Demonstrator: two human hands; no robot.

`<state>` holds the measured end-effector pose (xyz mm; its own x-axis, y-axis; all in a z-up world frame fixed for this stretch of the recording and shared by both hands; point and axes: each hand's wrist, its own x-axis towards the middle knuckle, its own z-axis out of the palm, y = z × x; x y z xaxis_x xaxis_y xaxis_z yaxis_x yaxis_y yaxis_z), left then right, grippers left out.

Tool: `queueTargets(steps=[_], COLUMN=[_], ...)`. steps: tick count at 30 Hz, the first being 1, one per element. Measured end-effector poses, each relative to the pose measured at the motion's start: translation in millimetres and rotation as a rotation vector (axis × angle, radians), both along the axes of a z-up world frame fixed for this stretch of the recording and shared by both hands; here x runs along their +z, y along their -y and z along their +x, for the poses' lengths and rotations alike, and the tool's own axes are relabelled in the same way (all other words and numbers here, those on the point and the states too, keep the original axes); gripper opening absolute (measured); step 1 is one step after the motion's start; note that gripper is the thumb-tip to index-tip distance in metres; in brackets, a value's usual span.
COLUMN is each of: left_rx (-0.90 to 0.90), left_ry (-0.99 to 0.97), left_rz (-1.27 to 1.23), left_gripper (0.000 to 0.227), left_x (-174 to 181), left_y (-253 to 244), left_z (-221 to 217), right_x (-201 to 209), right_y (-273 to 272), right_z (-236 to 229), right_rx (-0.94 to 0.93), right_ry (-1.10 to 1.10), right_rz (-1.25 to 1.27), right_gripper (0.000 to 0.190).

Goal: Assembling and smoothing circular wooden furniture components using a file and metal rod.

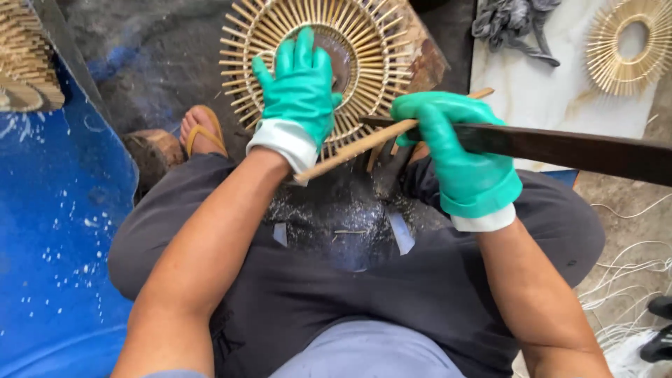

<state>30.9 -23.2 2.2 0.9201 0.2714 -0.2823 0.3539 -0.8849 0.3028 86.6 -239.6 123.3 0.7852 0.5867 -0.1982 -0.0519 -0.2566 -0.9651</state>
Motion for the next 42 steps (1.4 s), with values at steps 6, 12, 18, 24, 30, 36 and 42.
queueTargets(steps=[6,12,18,24,30,36,42], left_rx=[-0.001,0.006,-0.030,-0.134,0.061,0.006,-0.035], left_ry=[0.018,0.093,0.057,0.058,-0.120,-0.078,-0.098], left_rz=[-0.019,-0.008,-0.023,-0.011,-0.069,-0.043,-0.043], left_gripper=[0.071,0.069,0.059,0.059,0.096,0.099,0.098], left_x=[-5.5,-11.6,4.3,0.6,37.1,15.5,16.9], left_y=[-1.0,-0.7,-3.5,-13.0,-6.4,-11.2,-12.8], left_z=[0.6,-2.0,-0.2,-4.5,0.9,-2.3,-2.4], right_x=[-9.3,-3.1,-5.4,0.6,-60.9,-94.1,-105.7], right_y=[5.9,1.1,5.6,17.6,31.4,22.4,30.7], right_z=[0.2,2.2,-0.4,27.2,71.1,74.5,78.1], right_rx=[-0.087,-0.097,-0.039,-0.162,-0.323,-0.292,-0.246], right_ry=[-0.003,-0.051,0.067,-0.154,-0.130,-0.201,-0.113], right_rz=[0.058,0.012,-0.030,0.165,-0.304,-0.500,-0.472], right_gripper=[0.019,0.020,0.019,0.014,0.021,0.025,0.026])
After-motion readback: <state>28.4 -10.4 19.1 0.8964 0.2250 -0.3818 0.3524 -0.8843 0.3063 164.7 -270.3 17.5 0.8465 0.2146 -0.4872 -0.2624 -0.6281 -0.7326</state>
